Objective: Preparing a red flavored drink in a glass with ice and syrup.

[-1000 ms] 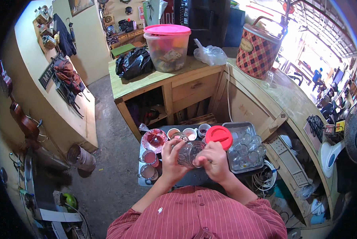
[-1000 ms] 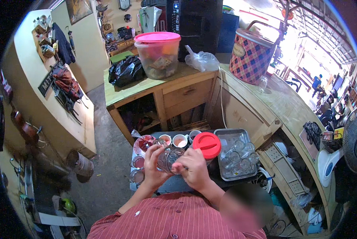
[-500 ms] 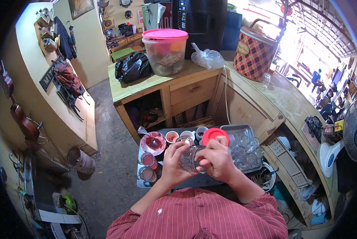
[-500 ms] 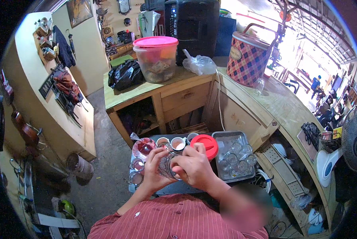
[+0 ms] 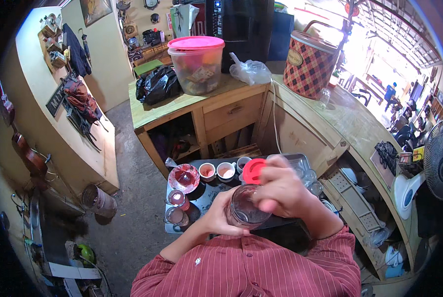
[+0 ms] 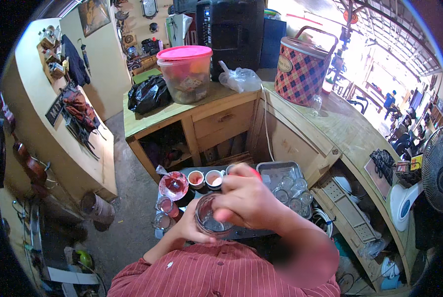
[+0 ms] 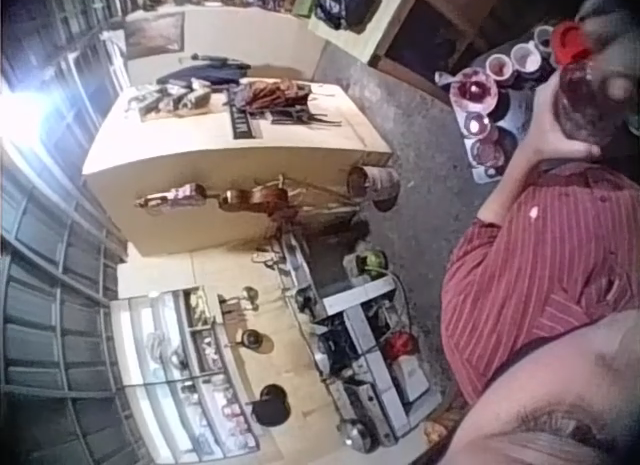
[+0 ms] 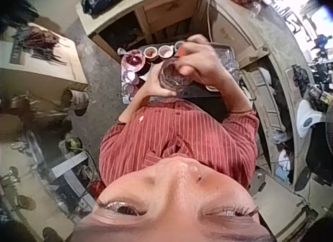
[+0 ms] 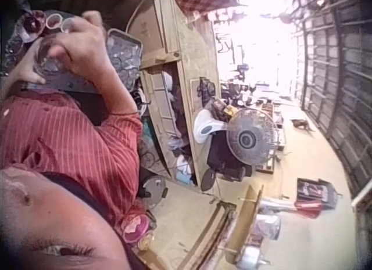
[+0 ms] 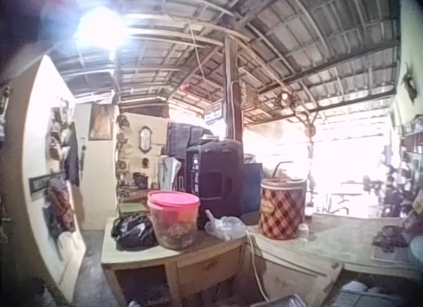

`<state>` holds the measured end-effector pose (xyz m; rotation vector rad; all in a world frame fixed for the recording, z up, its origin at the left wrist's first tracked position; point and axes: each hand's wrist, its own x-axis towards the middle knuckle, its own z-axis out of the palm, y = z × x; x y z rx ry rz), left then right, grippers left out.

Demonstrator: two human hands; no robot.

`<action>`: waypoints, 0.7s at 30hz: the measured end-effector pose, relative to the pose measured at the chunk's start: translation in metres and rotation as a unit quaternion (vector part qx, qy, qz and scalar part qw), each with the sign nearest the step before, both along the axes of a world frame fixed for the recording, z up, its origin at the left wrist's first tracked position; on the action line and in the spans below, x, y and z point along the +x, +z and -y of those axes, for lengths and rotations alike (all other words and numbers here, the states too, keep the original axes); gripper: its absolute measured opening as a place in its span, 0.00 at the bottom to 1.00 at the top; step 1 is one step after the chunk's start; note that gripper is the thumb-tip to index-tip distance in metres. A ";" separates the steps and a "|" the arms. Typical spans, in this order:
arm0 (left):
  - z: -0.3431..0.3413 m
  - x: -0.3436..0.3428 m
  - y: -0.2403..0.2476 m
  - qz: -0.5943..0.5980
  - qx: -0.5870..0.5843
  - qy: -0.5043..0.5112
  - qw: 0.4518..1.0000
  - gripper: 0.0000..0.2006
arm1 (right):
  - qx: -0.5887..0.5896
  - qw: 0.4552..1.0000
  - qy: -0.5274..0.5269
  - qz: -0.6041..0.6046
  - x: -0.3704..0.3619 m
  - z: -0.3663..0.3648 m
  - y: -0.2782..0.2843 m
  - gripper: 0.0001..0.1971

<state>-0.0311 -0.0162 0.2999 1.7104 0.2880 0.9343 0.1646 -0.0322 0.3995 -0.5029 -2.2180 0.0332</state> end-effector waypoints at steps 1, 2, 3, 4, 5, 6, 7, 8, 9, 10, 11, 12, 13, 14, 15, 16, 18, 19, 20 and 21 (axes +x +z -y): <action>0.001 0.003 -0.005 0.004 -0.035 -0.037 0.999 0.43 | -0.062 0.998 0.025 -0.014 -0.002 -0.002 -0.012 0.22; -0.002 0.003 -0.008 0.009 -0.068 -0.064 0.996 0.44 | -0.061 0.998 0.027 -0.014 0.002 -0.001 -0.005 0.22; -0.003 0.002 -0.008 0.009 -0.069 -0.057 0.996 0.44 | -0.060 0.996 0.047 -0.040 0.011 0.003 0.008 0.20; -0.005 0.001 -0.007 0.002 -0.041 -0.065 0.997 0.44 | -0.059 0.994 0.068 -0.065 0.020 0.007 0.020 0.18; -0.003 0.005 -0.004 -0.005 -0.014 -0.083 0.996 0.44 | -0.065 0.994 0.049 -0.069 0.032 0.016 0.029 0.18; -0.001 0.008 -0.002 -0.011 0.013 -0.101 0.995 0.44 | -0.067 0.994 0.045 -0.069 0.030 0.015 0.027 0.18; 0.001 0.014 0.001 -0.008 -0.017 -0.123 0.992 0.44 | -0.063 0.998 0.015 -0.021 0.022 0.010 0.021 0.20; 0.001 0.017 0.004 -0.009 -0.017 -0.128 0.992 0.44 | -0.057 0.998 -0.017 0.025 0.015 0.003 0.014 0.23; 0.002 0.020 0.008 -0.018 0.019 -0.097 0.995 0.44 | -0.094 0.996 -0.007 0.001 0.011 0.001 0.004 0.25; 0.003 0.023 0.010 -0.027 0.056 -0.066 0.996 0.44 | -0.092 0.996 -0.012 0.000 0.019 0.005 0.010 0.25; 0.002 0.022 0.010 -0.027 0.057 -0.060 0.996 0.44 | -0.071 0.997 -0.030 -0.026 0.029 0.007 0.022 0.23; 0.002 0.019 0.009 -0.037 0.073 -0.022 0.996 0.44 | -0.053 0.996 -0.047 -0.052 0.036 0.012 0.033 0.22; 0.002 0.016 0.007 -0.048 0.089 0.017 0.995 0.43 | -0.089 0.991 -0.069 -0.069 0.039 0.021 0.040 0.20; 0.003 0.020 0.009 -0.056 0.106 0.043 0.992 0.43 | -0.088 0.991 -0.073 -0.068 0.040 0.023 0.035 0.20; 0.003 0.023 0.013 -0.069 0.116 0.054 0.989 0.42 | -0.078 0.995 -0.060 -0.019 0.037 0.020 0.024 0.21; 0.002 0.029 0.017 -0.067 0.117 0.048 0.990 0.42 | -0.069 0.996 -0.046 0.030 0.035 0.019 0.015 0.22; -0.001 0.030 0.020 -0.084 0.183 0.118 0.972 0.42 | -0.084 0.995 -0.025 0.053 0.035 0.016 0.014 0.23; -0.001 0.030 0.018 -0.082 0.157 0.136 0.975 0.41 | -0.064 0.997 -0.034 0.007 0.045 0.018 0.024 0.22; 0.000 0.030 0.017 -0.083 0.153 0.141 0.975 0.41 | -0.046 0.997 -0.043 -0.039 0.056 0.024 0.034 0.22; 0.000 0.030 0.018 -0.067 0.174 0.173 0.967 0.41 | -0.070 0.995 -0.046 -0.049 0.064 0.030 0.041 0.19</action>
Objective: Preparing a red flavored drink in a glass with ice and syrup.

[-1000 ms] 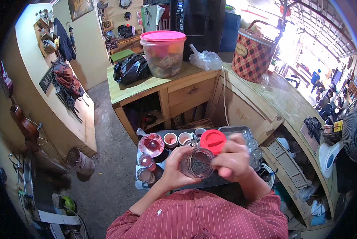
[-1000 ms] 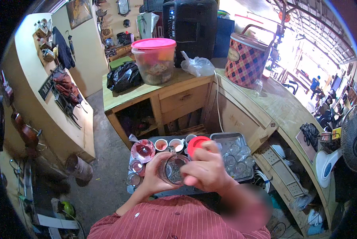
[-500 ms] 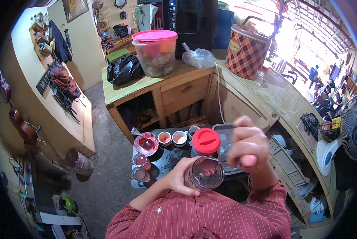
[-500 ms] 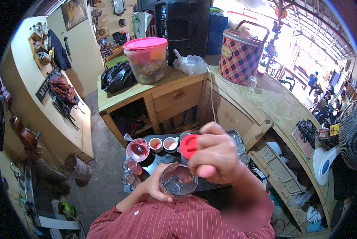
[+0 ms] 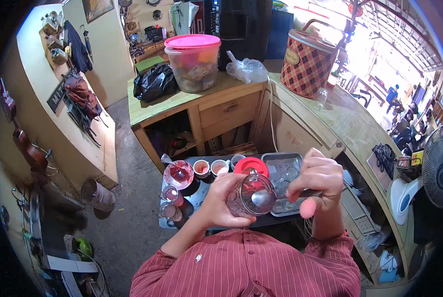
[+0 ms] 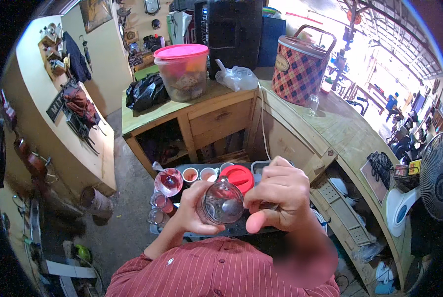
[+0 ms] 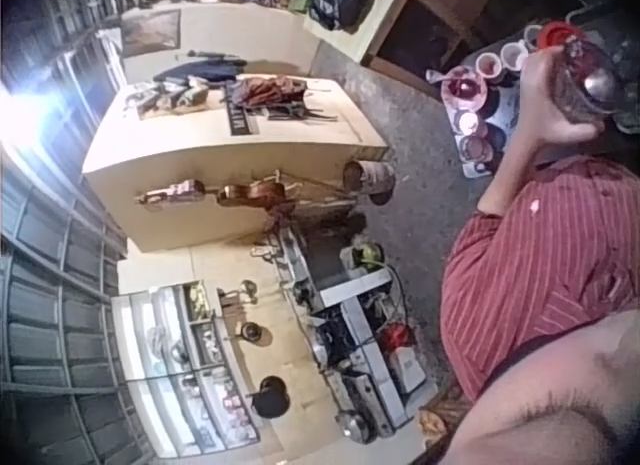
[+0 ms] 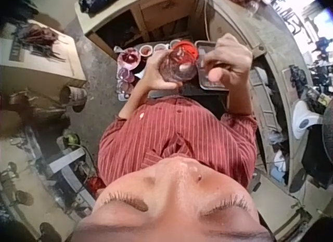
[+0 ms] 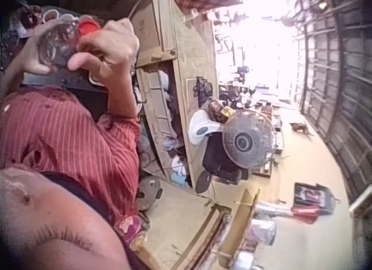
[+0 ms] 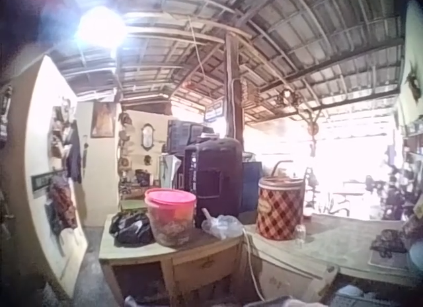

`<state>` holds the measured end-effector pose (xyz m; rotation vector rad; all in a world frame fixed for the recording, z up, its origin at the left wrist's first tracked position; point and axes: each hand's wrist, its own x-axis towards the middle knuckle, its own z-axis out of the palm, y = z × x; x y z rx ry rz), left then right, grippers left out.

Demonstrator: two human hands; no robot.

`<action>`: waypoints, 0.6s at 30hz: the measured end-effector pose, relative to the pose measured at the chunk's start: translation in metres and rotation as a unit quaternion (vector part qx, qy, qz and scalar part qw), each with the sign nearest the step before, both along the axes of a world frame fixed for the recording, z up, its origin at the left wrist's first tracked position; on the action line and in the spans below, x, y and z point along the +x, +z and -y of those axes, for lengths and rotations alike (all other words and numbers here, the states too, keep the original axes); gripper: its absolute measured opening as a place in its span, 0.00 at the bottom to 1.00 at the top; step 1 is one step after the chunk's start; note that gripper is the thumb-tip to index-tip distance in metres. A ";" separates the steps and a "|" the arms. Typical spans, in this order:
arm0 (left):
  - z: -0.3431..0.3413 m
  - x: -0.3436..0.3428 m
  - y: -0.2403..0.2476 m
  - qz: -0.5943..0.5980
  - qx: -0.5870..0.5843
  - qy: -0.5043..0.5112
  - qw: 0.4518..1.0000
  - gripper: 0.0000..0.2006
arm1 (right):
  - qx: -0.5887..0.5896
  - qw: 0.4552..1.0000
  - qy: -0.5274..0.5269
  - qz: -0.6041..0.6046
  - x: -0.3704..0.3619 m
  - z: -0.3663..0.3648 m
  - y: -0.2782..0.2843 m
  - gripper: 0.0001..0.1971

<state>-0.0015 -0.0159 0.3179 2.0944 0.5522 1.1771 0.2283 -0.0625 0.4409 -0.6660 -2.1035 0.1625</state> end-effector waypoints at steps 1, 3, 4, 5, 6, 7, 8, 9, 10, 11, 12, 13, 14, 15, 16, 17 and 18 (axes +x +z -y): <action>0.000 0.000 0.001 0.016 0.027 0.029 0.999 0.41 | -0.003 1.000 0.005 0.001 -0.005 -0.002 -0.008 0.19; -0.002 0.008 0.010 -0.008 0.059 0.035 0.998 0.40 | -0.076 0.996 0.030 0.028 -0.019 0.001 -0.031 0.19; -0.002 0.011 0.013 -0.033 0.094 0.048 0.994 0.40 | -0.097 0.993 0.018 0.059 -0.020 0.004 -0.034 0.18; -0.001 0.011 0.012 -0.033 0.093 0.055 0.994 0.40 | -0.097 0.993 0.025 0.060 -0.018 0.004 -0.036 0.18; -0.001 0.011 0.010 -0.038 0.094 0.062 0.993 0.40 | -0.129 0.988 0.054 -0.060 -0.013 0.005 -0.037 0.17; 0.000 0.011 0.008 -0.042 0.094 0.068 0.992 0.40 | -0.161 0.967 0.082 -0.178 -0.006 0.006 -0.037 0.17; 0.001 0.014 0.009 -0.041 0.093 0.067 0.993 0.40 | -0.190 0.957 0.083 -0.201 0.004 0.012 -0.022 0.18; 0.003 0.018 0.011 -0.053 0.114 0.081 0.989 0.40 | -0.191 0.958 0.081 -0.200 0.002 0.013 -0.025 0.18; 0.004 0.021 0.012 -0.064 0.135 0.094 0.984 0.41 | -0.226 0.963 0.038 -0.145 -0.004 0.012 -0.033 0.20; 0.006 0.026 0.013 -0.064 0.136 0.089 0.985 0.41 | -0.257 0.962 -0.010 -0.091 -0.008 0.013 -0.042 0.22; 0.007 0.029 0.013 -0.067 0.145 0.104 0.982 0.40 | -0.199 0.977 -0.001 -0.081 -0.011 0.005 -0.057 0.26; 0.008 0.032 0.012 -0.071 0.154 0.119 0.978 0.40 | -0.198 0.977 -0.001 -0.081 -0.004 0.008 -0.057 0.26; 0.008 0.030 0.009 -0.072 0.152 0.127 0.978 0.40 | -0.256 0.943 0.013 -0.214 0.001 0.011 -0.053 0.27; 0.009 0.031 0.008 -0.068 0.151 0.141 0.976 0.40 | -0.307 0.887 0.020 -0.344 0.009 0.017 -0.048 0.28; 0.011 0.033 0.006 -0.064 0.151 0.155 0.974 0.39 | -0.307 0.881 0.013 -0.361 0.015 0.020 -0.044 0.28; 0.012 0.037 0.005 -0.064 0.149 0.155 0.975 0.39 | -0.308 0.880 0.012 -0.361 0.010 0.021 -0.048 0.28; 0.013 0.043 0.006 -0.056 0.158 0.161 0.973 0.39 | -0.329 0.892 0.013 -0.309 -0.001 0.021 -0.052 0.27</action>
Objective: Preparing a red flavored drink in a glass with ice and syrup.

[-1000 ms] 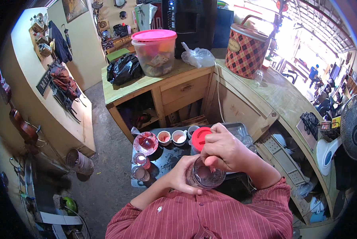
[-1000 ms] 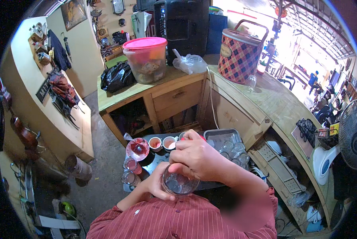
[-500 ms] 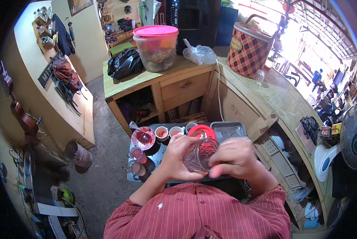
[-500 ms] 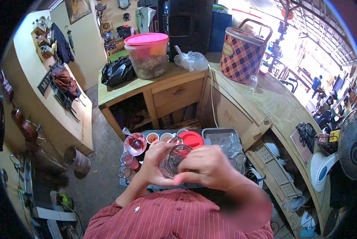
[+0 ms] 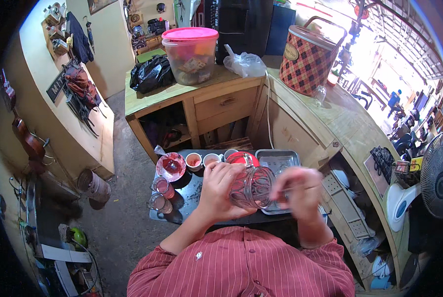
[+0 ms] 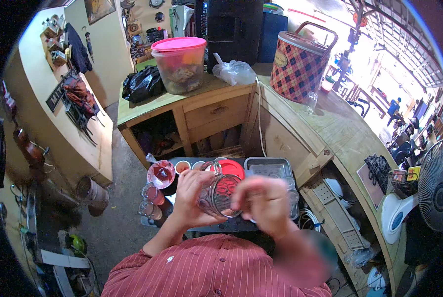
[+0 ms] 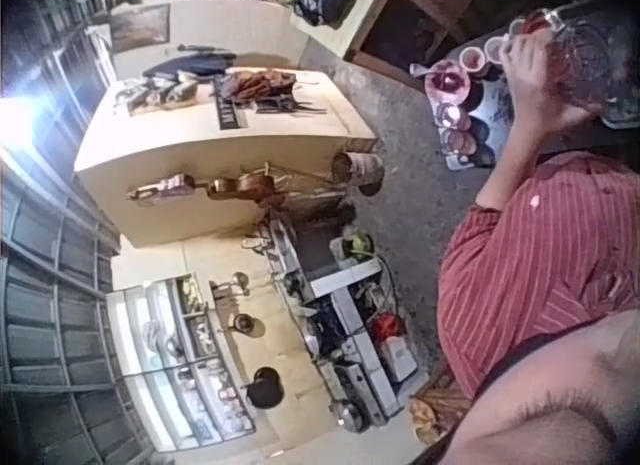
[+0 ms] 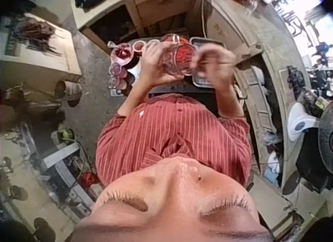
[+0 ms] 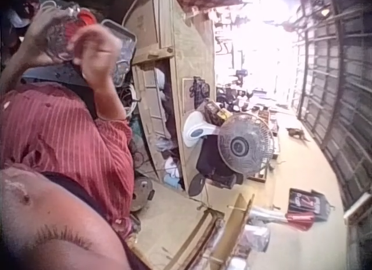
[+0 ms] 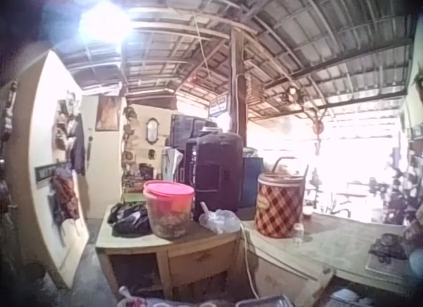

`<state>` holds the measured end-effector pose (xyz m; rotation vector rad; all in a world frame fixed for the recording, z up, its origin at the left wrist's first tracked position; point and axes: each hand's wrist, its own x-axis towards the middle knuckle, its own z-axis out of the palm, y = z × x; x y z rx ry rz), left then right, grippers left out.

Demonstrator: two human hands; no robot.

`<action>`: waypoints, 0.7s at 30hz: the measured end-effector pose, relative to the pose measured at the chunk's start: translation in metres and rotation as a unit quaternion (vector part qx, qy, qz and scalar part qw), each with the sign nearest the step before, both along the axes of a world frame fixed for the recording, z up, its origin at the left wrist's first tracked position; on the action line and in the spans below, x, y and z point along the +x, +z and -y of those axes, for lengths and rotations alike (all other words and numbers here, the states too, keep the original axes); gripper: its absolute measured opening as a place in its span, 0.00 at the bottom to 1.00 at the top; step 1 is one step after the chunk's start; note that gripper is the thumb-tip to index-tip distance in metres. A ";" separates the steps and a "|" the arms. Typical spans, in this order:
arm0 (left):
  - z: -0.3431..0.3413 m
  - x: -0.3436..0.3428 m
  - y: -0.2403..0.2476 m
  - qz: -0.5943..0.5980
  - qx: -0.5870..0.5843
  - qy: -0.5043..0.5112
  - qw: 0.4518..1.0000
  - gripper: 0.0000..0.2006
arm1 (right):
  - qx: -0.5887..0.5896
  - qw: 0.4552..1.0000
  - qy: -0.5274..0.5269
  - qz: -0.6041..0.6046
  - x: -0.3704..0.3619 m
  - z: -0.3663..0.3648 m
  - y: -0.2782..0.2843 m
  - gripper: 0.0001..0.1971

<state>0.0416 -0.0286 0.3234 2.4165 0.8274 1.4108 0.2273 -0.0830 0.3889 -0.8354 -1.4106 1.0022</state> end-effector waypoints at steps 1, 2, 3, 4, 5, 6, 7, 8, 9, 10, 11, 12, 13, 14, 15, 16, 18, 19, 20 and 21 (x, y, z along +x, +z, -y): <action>0.000 0.006 0.001 0.008 0.011 0.005 1.000 0.39 | -0.014 0.998 0.024 0.050 -0.005 0.000 -0.006 0.27; 0.001 0.008 0.001 0.002 0.018 0.009 1.000 0.39 | -0.017 0.997 0.047 0.050 -0.005 -0.004 -0.014 0.25; 0.002 0.008 0.000 0.001 0.018 0.009 1.000 0.39 | -0.017 0.997 0.048 0.050 -0.001 -0.005 -0.014 0.25; 0.003 0.008 -0.001 -0.007 0.023 0.021 0.999 0.39 | 0.031 0.998 0.011 -0.044 0.005 -0.007 -0.011 0.23; 0.004 0.009 -0.002 -0.015 0.028 0.034 0.999 0.40 | 0.078 0.987 -0.023 -0.136 0.008 -0.007 -0.008 0.21; 0.004 0.010 -0.003 -0.015 0.027 0.038 0.999 0.40 | 0.060 0.978 -0.023 -0.200 0.004 -0.003 -0.003 0.18; 0.004 0.011 -0.005 0.005 0.023 0.042 0.999 0.40 | 0.059 0.978 -0.019 -0.199 0.002 -0.005 -0.011 0.18; 0.004 0.014 -0.004 0.025 0.021 0.041 0.999 0.40 | 0.118 0.990 -0.044 -0.060 0.003 -0.010 -0.021 0.18; 0.004 0.016 -0.003 0.025 0.022 0.039 0.999 0.40 | 0.173 0.979 -0.069 0.081 0.002 -0.011 -0.026 0.17; 0.004 0.018 -0.003 0.023 0.028 0.039 0.999 0.40 | 0.163 0.976 -0.107 0.100 0.002 -0.006 -0.027 0.14; 0.003 0.017 -0.004 0.021 0.034 0.046 0.998 0.39 | 0.164 0.976 -0.104 0.099 0.007 -0.004 -0.023 0.14; 0.004 0.016 -0.004 0.021 0.035 0.049 0.998 0.39 | 0.228 0.950 -0.172 0.126 0.019 0.000 -0.017 0.13; 0.004 0.015 -0.004 0.026 0.034 0.055 0.998 0.39 | 0.290 0.914 -0.238 0.151 0.025 0.002 -0.015 0.13; 0.004 0.017 -0.004 0.031 0.032 0.056 0.997 0.39 | 0.319 0.897 -0.273 0.139 0.026 0.002 -0.015 0.13; 0.003 0.018 -0.004 0.030 0.032 0.055 0.998 0.39 | 0.318 0.897 -0.274 0.139 0.024 0.000 -0.017 0.13; 0.002 0.019 -0.003 0.021 0.035 0.046 0.998 0.39 | 0.339 0.888 -0.214 0.224 0.017 -0.006 -0.021 0.14; -0.001 0.019 -0.001 0.010 0.042 0.036 0.998 0.39 | 0.348 0.874 -0.136 0.312 0.008 -0.021 -0.029 0.14; -0.001 0.019 -0.002 0.015 0.037 0.037 0.999 0.39 | 0.348 0.874 -0.139 0.311 0.012 -0.019 -0.028 0.14; -0.004 0.015 -0.004 0.020 0.032 0.044 0.998 0.39 | 0.369 0.872 -0.197 0.256 0.018 -0.017 -0.028 0.14; -0.005 0.015 -0.005 0.020 0.033 0.043 0.998 0.39 | 0.384 0.863 -0.258 0.201 0.027 -0.011 -0.024 0.14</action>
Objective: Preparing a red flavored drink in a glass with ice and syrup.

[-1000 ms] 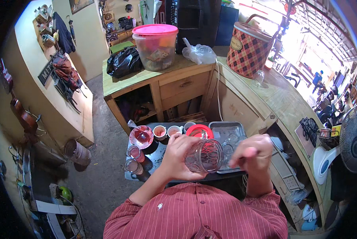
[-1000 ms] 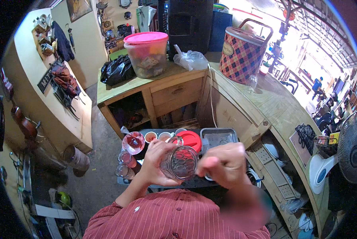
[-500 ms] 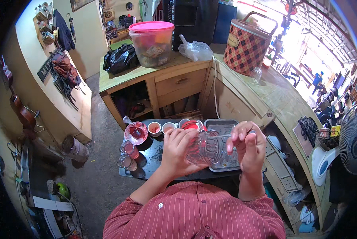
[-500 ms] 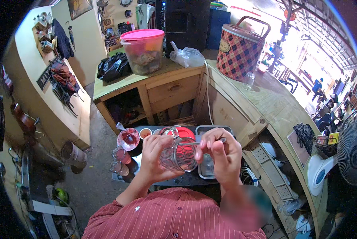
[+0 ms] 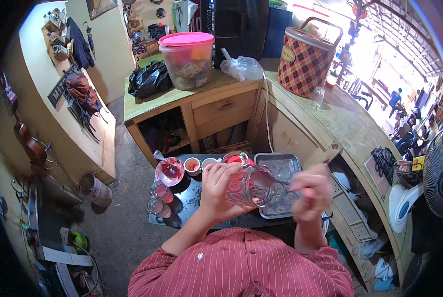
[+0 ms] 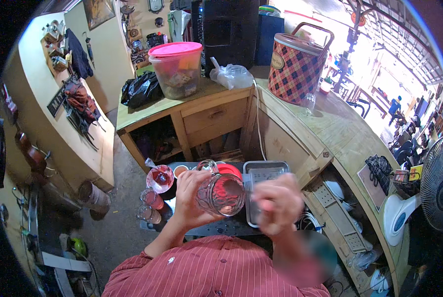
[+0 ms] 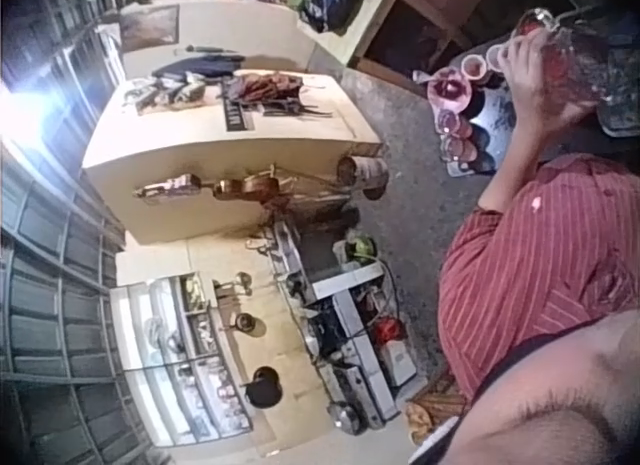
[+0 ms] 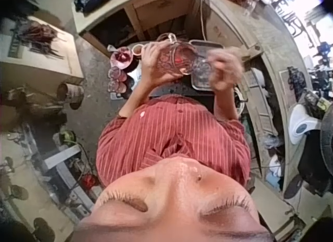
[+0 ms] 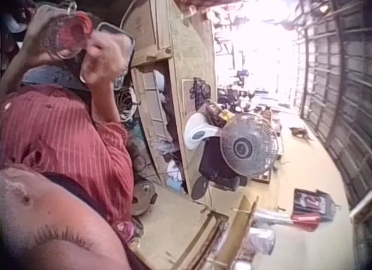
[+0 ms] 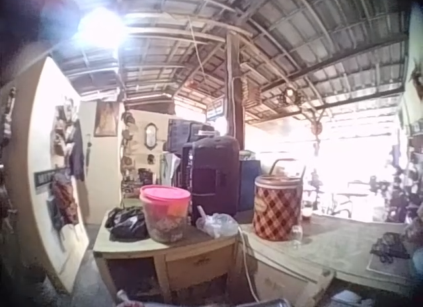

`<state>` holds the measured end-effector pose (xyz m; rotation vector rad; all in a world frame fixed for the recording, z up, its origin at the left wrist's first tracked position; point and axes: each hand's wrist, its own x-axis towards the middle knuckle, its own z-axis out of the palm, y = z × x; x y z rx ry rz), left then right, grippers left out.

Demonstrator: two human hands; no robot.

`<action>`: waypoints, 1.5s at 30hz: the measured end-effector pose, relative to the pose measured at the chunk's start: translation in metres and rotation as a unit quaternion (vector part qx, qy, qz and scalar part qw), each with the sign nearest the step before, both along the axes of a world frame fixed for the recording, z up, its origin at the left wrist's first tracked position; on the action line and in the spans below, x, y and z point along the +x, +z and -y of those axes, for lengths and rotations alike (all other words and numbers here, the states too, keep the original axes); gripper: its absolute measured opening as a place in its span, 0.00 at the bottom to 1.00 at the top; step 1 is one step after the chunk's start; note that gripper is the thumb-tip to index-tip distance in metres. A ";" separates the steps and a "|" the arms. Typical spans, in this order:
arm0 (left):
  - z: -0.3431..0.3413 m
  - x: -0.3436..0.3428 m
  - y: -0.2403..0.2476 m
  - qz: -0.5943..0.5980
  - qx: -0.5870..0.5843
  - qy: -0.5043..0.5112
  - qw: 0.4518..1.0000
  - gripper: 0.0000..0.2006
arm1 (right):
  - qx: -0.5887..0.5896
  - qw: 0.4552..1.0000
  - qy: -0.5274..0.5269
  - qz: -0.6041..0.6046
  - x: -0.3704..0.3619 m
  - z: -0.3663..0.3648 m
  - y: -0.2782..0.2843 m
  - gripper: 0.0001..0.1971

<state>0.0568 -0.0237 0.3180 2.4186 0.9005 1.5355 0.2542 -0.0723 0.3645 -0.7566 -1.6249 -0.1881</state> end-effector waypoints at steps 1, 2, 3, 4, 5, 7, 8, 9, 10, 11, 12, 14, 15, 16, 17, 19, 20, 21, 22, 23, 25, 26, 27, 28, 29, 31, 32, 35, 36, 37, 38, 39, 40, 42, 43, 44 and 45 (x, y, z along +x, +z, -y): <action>-0.001 0.000 -0.001 0.010 -0.010 -0.010 1.000 0.39 | -0.020 1.000 -0.012 -0.015 0.008 0.010 0.011 0.15; -0.001 0.000 -0.001 0.019 -0.021 -0.021 0.999 0.39 | -0.020 1.000 -0.014 -0.016 0.005 0.009 0.011 0.15; -0.001 0.001 0.000 0.017 -0.022 -0.023 0.999 0.39 | -0.055 0.997 -0.005 0.047 -0.002 0.006 0.011 0.16; -0.003 0.003 0.002 0.015 -0.012 -0.028 0.999 0.39 | -0.089 0.990 0.005 0.110 -0.009 0.004 0.009 0.17; -0.007 0.002 0.004 0.014 -0.001 -0.029 0.999 0.39 | -0.142 0.981 0.045 0.127 -0.015 -0.002 0.002 0.19; -0.010 0.001 -0.001 0.041 -0.006 -0.029 0.999 0.39 | -0.129 0.987 0.020 0.094 -0.005 0.006 0.015 0.20; -0.010 -0.001 -0.003 0.070 -0.013 -0.027 0.997 0.39 | -0.117 0.991 -0.005 0.063 0.002 0.013 0.024 0.20; -0.009 0.000 -0.003 0.083 -0.024 -0.037 0.996 0.38 | -0.126 0.992 0.009 0.002 0.012 0.022 0.030 0.19; -0.010 0.000 -0.004 0.083 -0.025 -0.038 0.995 0.38 | -0.128 0.992 0.008 0.002 0.010 0.022 0.030 0.19; -0.013 0.001 -0.002 0.056 0.016 -0.038 0.998 0.37 | -0.143 0.987 0.033 0.059 0.007 0.020 0.029 0.19; -0.014 0.001 -0.001 0.029 0.058 -0.038 0.997 0.36 | -0.157 0.979 0.058 0.116 0.002 0.019 0.028 0.19; -0.014 0.000 -0.004 0.016 0.069 -0.028 0.997 0.35 | -0.202 0.968 0.103 0.108 -0.007 0.019 0.025 0.19; -0.013 0.002 -0.004 0.044 0.072 -0.029 0.996 0.35 | -0.196 0.971 0.131 0.035 0.001 0.028 0.028 0.17; -0.013 0.003 -0.004 0.073 0.075 -0.029 0.994 0.35 | -0.189 0.968 0.159 -0.038 0.009 0.036 0.032 0.15; -0.010 0.005 -0.003 0.079 0.075 -0.024 0.994 0.33 | -0.143 0.975 0.151 -0.079 0.017 0.045 0.037 0.14; -0.011 0.010 -0.004 0.084 0.104 -0.022 0.991 0.32 | -0.136 0.982 0.128 0.027 0.009 0.039 0.037 0.15; -0.013 0.010 -0.004 0.089 0.135 -0.017 0.987 0.32 | -0.126 0.977 0.108 0.133 0.000 0.032 0.035 0.15; -0.013 0.008 -0.001 0.084 0.143 -0.011 0.986 0.31 | -0.134 0.972 0.119 0.154 -0.011 0.023 0.023 0.16; -0.012 0.009 -0.002 0.083 0.143 -0.011 0.986 0.31 | -0.134 0.972 0.119 0.153 -0.006 0.026 0.022 0.16; -0.013 0.007 -0.003 0.106 0.147 -0.002 0.983 0.31 | -0.117 0.975 0.159 0.100 0.002 0.030 0.023 0.14; -0.012 0.010 -0.003 0.139 0.152 -0.008 0.979 0.33 | -0.083 0.980 0.162 0.078 0.028 0.051 0.033 0.14; -0.011 0.017 -0.003 0.139 0.151 -0.018 0.979 0.33 | -0.083 0.982 0.153 0.076 0.025 0.053 0.034 0.14; -0.012 0.015 -0.005 0.135 0.163 -0.008 0.977 0.34 | -0.092 0.982 0.117 0.119 0.008 0.045 0.032 0.14; -0.011 0.014 -0.007 0.131 0.175 0.000 0.976 0.35 | -0.100 0.978 0.081 0.162 -0.007 0.038 0.028 0.15; -0.015 0.010 -0.009 0.115 0.181 0.002 0.977 0.35 | -0.108 0.979 0.105 0.134 -0.017 0.028 0.017 0.15; -0.015 0.015 -0.011 0.145 0.187 -0.003 0.972 0.36 | -0.093 0.983 0.148 0.065 -0.004 0.040 0.017 0.14; -0.012 0.018 -0.013 0.175 0.189 -0.005 0.966 0.36 | -0.079 0.978 0.191 -0.003 0.007 0.050 0.022 0.13; -0.016 0.024 -0.032 0.197 0.195 -0.014 0.961 0.39 | -0.112 0.980 0.149 0.077 -0.004 0.051 0.026 0.14; -0.019 0.025 -0.034 0.227 0.204 -0.029 0.952 0.39 | -0.133 0.981 0.103 0.098 -0.015 0.046 0.023 0.14; -0.012 0.023 -0.033 0.233 0.143 -0.036 0.961 0.40 | -0.142 0.978 0.133 0.075 -0.017 0.043 0.018 0.13; -0.011 0.018 -0.034 0.232 0.145 -0.032 0.961 0.40 | -0.141 0.978 0.137 0.077 -0.012 0.045 0.017 0.13; -0.010 0.016 -0.036 0.223 0.137 -0.017 0.965 0.41 | -0.145 0.969 0.196 0.030 0.001 0.053 0.016 0.12; -0.011 0.014 -0.037 0.215 0.128 -0.001 0.968 0.42 | -0.150 0.955 0.254 -0.017 0.008 0.056 0.016 0.11; -0.008 0.014 -0.033 0.185 0.122 0.023 0.975 0.42 | -0.138 0.960 0.244 -0.005 0.001 0.056 0.018 0.12; -0.008 0.014 -0.031 0.155 0.117 0.050 0.980 0.43 | -0.156 0.969 0.192 0.008 -0.012 0.051 0.016 0.12; -0.011 0.011 -0.030 0.126 0.113 0.081 0.982 0.44 | -0.173 0.974 0.144 0.024 -0.021 0.045 0.013 0.13; -0.020 0.014 -0.039 0.205 0.142 0.046 0.967 0.45 | -0.153 0.976 0.155 0.027 -0.020 0.047 0.013 0.14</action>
